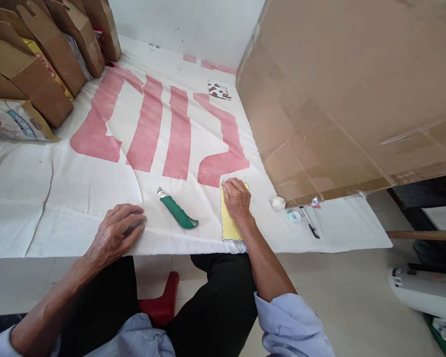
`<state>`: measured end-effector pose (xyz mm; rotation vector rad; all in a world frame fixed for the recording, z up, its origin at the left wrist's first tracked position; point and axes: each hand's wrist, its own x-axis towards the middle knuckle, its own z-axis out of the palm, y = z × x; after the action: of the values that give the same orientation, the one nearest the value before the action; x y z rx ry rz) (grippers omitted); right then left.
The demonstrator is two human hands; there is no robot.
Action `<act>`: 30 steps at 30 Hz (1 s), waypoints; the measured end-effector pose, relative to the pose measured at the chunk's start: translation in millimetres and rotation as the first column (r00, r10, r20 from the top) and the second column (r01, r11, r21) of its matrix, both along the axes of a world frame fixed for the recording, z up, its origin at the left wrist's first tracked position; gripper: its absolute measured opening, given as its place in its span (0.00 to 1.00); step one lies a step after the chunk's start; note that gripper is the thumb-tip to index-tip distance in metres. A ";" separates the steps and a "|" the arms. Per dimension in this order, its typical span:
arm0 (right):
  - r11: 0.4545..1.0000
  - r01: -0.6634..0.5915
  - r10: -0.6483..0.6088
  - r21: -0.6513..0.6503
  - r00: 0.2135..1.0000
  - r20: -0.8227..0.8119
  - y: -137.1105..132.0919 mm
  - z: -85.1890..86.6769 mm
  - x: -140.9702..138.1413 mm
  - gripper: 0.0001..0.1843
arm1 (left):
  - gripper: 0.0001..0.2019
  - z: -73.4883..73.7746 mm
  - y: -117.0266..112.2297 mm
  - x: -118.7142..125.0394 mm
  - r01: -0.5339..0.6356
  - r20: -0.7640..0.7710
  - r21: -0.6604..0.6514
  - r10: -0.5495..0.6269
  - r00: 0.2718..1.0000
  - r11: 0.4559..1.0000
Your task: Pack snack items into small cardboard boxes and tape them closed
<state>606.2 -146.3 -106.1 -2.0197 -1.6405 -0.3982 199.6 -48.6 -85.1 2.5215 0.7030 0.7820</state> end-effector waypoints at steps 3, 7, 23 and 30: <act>1.000 -0.004 0.004 -0.002 1.000 0.006 0.4 0.1 0.3 0.16 | 0.07 -0.6 0.1 -0.3 0.000 -0.004 -0.003 0.000 1.000 1.000; 1.000 -0.011 0.011 -0.010 1.000 -0.002 0.3 1.5 -0.5 0.15 | 0.07 0.0 -0.1 -0.2 -0.004 -0.017 -0.008 0.004 1.000 1.000; 0.995 0.096 -0.070 0.033 0.883 -0.464 9.0 6.1 -8.5 0.13 | 0.07 1.9 -0.7 0.6 -0.015 -0.020 -0.008 0.015 1.000 1.000; 0.996 0.082 -0.064 0.014 0.860 -0.506 11.2 2.6 -1.1 0.06 | 0.08 3.5 -0.6 1.4 -0.023 -0.020 -0.015 0.023 1.000 1.000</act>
<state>605.1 -135.2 -103.4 -1.9474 -1.2222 0.0826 200.9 -49.2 -81.7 2.5154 0.7432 0.7576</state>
